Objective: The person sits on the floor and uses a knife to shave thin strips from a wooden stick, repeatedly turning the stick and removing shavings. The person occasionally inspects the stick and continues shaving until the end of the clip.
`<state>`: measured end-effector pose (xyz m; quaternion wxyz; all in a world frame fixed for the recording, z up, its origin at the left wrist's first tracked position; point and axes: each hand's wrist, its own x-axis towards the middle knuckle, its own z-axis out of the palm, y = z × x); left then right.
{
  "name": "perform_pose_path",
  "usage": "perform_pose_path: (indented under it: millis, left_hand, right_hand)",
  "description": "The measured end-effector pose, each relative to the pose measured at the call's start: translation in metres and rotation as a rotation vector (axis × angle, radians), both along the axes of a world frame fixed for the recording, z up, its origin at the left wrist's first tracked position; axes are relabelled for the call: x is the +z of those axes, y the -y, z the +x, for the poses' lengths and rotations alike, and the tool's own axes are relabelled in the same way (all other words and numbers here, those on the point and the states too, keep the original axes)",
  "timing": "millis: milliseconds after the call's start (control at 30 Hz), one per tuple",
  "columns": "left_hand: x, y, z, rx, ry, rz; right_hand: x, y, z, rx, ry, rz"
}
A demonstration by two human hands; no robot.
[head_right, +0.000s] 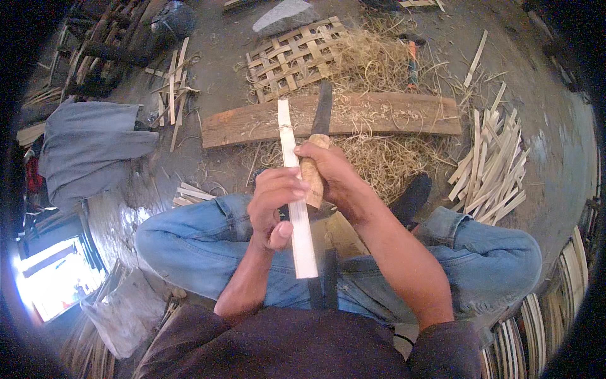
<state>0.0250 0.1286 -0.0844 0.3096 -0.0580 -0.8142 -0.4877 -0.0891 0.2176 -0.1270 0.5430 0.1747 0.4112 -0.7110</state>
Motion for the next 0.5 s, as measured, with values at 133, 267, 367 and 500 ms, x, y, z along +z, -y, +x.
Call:
perform_pose_path:
  millis: [133,267,367,500]
  left_hand:
    - [-0.019,0.0,-0.008,-0.039,-0.06,0.269]
    - [-0.004,0.013,-0.056,0.172,-0.241,0.74]
    - [-0.006,0.081,-0.085,0.184,-0.285,0.883]
    - [-0.034,0.111,-0.112,0.25,-0.174,1.112]
  right_hand:
    - [-0.002,0.012,0.004,-0.05,-0.068,0.046]
    - [0.005,0.013,-0.005,0.087,-0.287,0.183]
    - [-0.021,0.012,0.001,0.237,-0.812,0.345]
    - [-0.032,0.001,0.025,0.454,-1.33,0.446]
